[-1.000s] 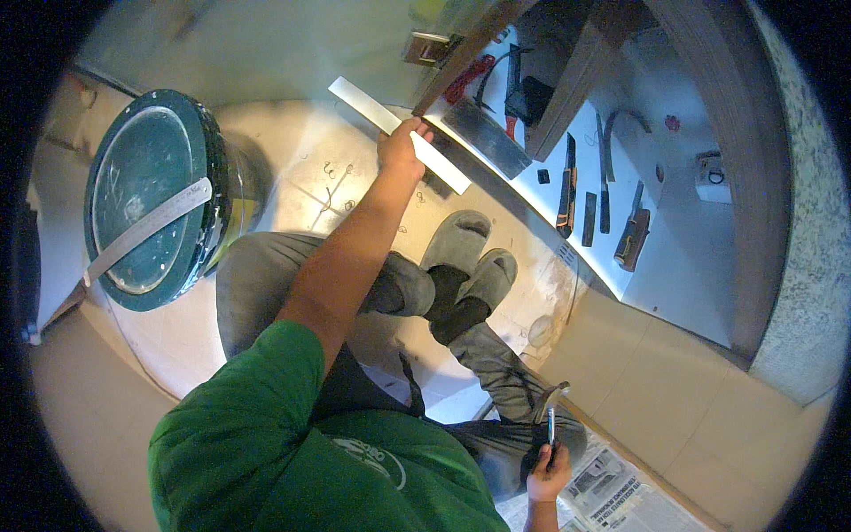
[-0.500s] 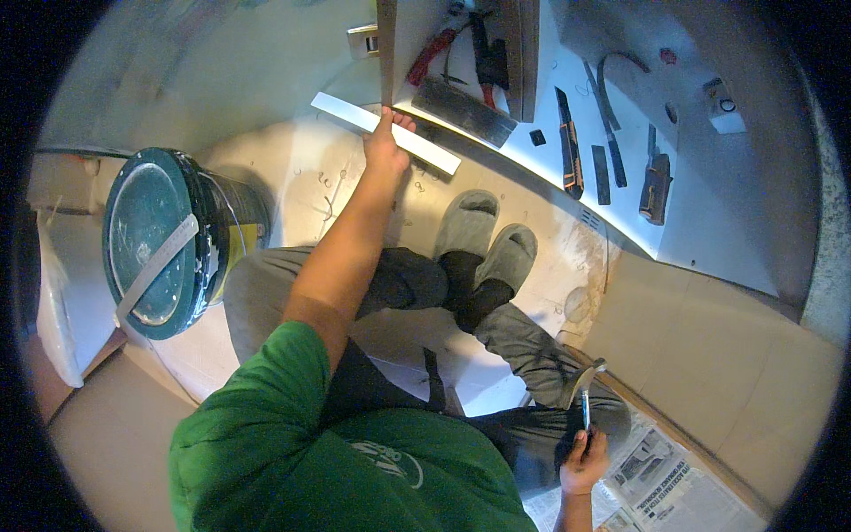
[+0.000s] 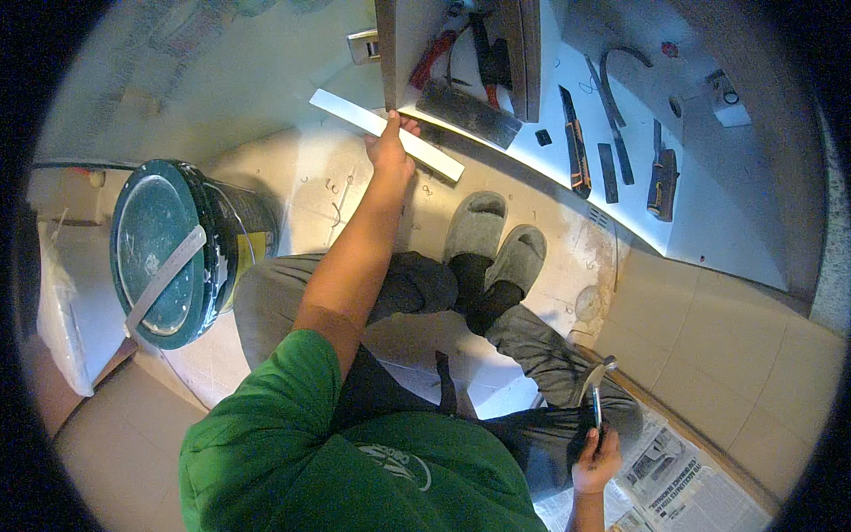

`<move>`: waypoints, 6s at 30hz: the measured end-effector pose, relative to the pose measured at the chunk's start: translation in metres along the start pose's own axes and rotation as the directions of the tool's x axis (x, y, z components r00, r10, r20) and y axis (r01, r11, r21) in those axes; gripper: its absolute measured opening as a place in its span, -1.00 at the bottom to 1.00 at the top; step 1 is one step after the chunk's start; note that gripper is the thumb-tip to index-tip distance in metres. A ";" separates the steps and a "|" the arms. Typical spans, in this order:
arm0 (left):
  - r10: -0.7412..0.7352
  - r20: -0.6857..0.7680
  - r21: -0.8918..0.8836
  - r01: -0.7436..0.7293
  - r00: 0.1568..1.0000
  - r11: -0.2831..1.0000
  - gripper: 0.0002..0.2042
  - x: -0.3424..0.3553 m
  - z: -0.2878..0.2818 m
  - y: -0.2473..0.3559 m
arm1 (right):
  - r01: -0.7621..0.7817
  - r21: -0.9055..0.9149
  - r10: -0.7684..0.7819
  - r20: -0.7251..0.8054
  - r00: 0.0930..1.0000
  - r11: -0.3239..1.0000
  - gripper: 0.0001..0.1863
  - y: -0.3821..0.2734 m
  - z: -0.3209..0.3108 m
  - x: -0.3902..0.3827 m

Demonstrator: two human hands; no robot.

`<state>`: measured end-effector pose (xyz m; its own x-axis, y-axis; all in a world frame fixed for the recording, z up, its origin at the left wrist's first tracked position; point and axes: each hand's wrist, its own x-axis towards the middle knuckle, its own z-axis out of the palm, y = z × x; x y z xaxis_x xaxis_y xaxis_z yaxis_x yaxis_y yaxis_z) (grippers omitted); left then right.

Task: The person sits on the floor under a bathroom vanity and uses a utility knife to trim a wooden strip. They then use a hammer to tap the strip into place along the cabinet edge. The person repeats this process with a second strip, fitting both pieces into the cabinet frame.

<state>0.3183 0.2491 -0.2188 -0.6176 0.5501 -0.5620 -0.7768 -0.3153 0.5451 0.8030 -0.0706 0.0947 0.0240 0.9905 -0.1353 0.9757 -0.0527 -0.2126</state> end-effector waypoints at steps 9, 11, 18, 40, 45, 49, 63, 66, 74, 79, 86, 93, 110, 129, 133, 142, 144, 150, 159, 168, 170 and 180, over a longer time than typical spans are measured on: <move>0.043 -0.101 -0.009 -0.044 0.994 0.999 -0.59 -0.002 0.006 0.009 | -0.014 -0.022 0.014 -0.010 1.000 1.000 -0.71 -0.002 0.002 0.001; 0.017 -0.108 -0.037 -0.021 0.994 0.999 -0.62 0.006 0.000 0.014 | 0.000 -0.022 0.000 -0.024 1.000 1.000 -0.72 -0.005 0.001 0.002; -0.009 -0.087 -0.011 0.008 0.996 1.000 -0.63 0.015 -0.002 0.017 | -0.022 -0.026 0.021 -0.014 1.000 0.999 -0.70 -0.007 0.000 0.004; -0.079 -0.024 -0.064 0.078 0.997 0.995 -0.68 0.021 -0.012 0.004 | -0.016 -0.102 0.016 -0.004 1.000 0.995 -0.76 -0.007 -0.001 0.004; -0.106 -0.029 -0.065 0.104 0.994 0.992 -0.59 -0.005 -0.007 0.016 | -0.036 -0.183 0.024 -0.065 0.998 0.982 -0.75 -0.003 0.003 -0.001; -0.148 -0.042 -0.078 0.145 0.988 0.986 -0.61 -0.015 -0.013 0.021 | 0.012 -0.164 -0.036 -0.148 0.988 0.986 -0.75 -0.007 0.006 -0.004; -0.301 0.205 0.267 0.243 0.931 0.933 -0.59 -0.199 -0.045 0.159 | -0.122 0.169 0.114 0.060 0.992 0.978 -0.73 -0.005 -0.008 0.001; -0.337 0.222 0.374 0.239 0.915 0.896 -0.57 -0.244 -0.062 0.185 | -0.175 0.602 0.064 0.201 0.977 0.779 -0.77 0.010 0.036 0.018; -0.438 0.170 0.506 0.303 0.883 0.807 -0.60 -0.315 -0.099 0.197 | -0.631 0.770 -0.110 0.638 0.762 0.095 -0.86 -0.053 0.087 0.044; -0.527 0.129 0.545 0.384 0.840 0.745 -0.60 -0.328 -0.113 0.191 | -0.713 0.701 -0.160 0.703 0.693 -0.009 -0.91 -0.051 0.096 0.046; -0.375 0.306 0.749 0.022 0.875 0.663 -0.70 -0.342 -0.068 0.209 | -0.611 0.791 0.003 0.611 0.792 0.036 -0.83 -0.052 0.100 0.039; -0.073 0.532 0.798 -0.471 0.844 0.375 -0.61 -0.329 -0.043 0.306 | -0.574 0.818 -0.034 0.575 0.818 0.040 -0.83 -0.055 0.100 0.036; 0.037 0.966 0.243 -0.858 0.254 -0.453 -0.38 -0.370 0.040 0.376 | -0.569 0.821 -0.059 0.566 0.823 -0.059 -0.94 -0.037 0.122 0.042; -0.675 0.720 -0.367 -0.914 -0.162 -0.172 -0.41 -0.393 0.078 0.254 | -0.521 0.852 -0.029 0.521 0.853 -0.050 -0.95 -0.045 0.111 0.045; -0.703 0.626 -0.558 -0.823 -0.336 -0.104 -0.46 -0.413 0.094 0.250 | -0.437 0.895 -0.031 0.436 0.899 -0.089 -0.92 -0.054 0.121 0.039; -0.535 0.527 -0.836 -0.290 -0.660 -0.465 -0.51 -0.493 0.255 0.342 | -0.573 0.795 -0.157 0.551 0.820 -0.200 -0.93 -0.033 0.143 0.053; -0.497 0.548 -0.808 -0.271 -0.673 -0.523 -0.50 -0.519 0.299 0.364 | -0.568 0.823 -0.036 0.568 0.823 0.003 -0.92 -0.047 0.122 0.050; -0.262 0.659 -0.645 -0.351 -0.705 -0.679 -0.50 -0.567 0.415 0.393 | -0.553 0.833 -0.036 0.553 0.833 0.018 -0.88 -0.049 0.128 0.050; -0.406 0.744 -0.653 -0.449 -0.530 -0.610 -0.56 -0.592 0.488 0.329 | -0.540 0.842 0.016 0.539 0.842 0.016 -0.89 -0.050 0.132 0.050; -0.418 0.830 -0.557 -0.540 -0.368 -0.631 -0.54 -0.582 0.503 0.297 | -0.536 0.844 -0.022 0.535 0.844 -0.010 -0.85 -0.052 0.127 0.049; -0.395 0.866 -0.499 -0.555 -0.306 -0.666 -0.54 -0.580 0.509 0.293 | -0.540 0.842 -0.044 0.540 0.841 0.010 -0.85 -0.051 0.129 0.050; -0.426 0.889 -0.427 -0.638 -0.166 -0.641 -0.40 -0.548 0.562 0.276 | -0.525 0.851 -0.028 0.525 0.850 0.022 -0.91 -0.049 0.131 0.047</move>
<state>0.5113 0.2954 0.5890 0.5430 0.7304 0.4142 0.8396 -0.4786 -0.2568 0.7278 -0.0382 -0.0282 -0.1211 0.7772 -0.6175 -0.1767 -0.6290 -0.7570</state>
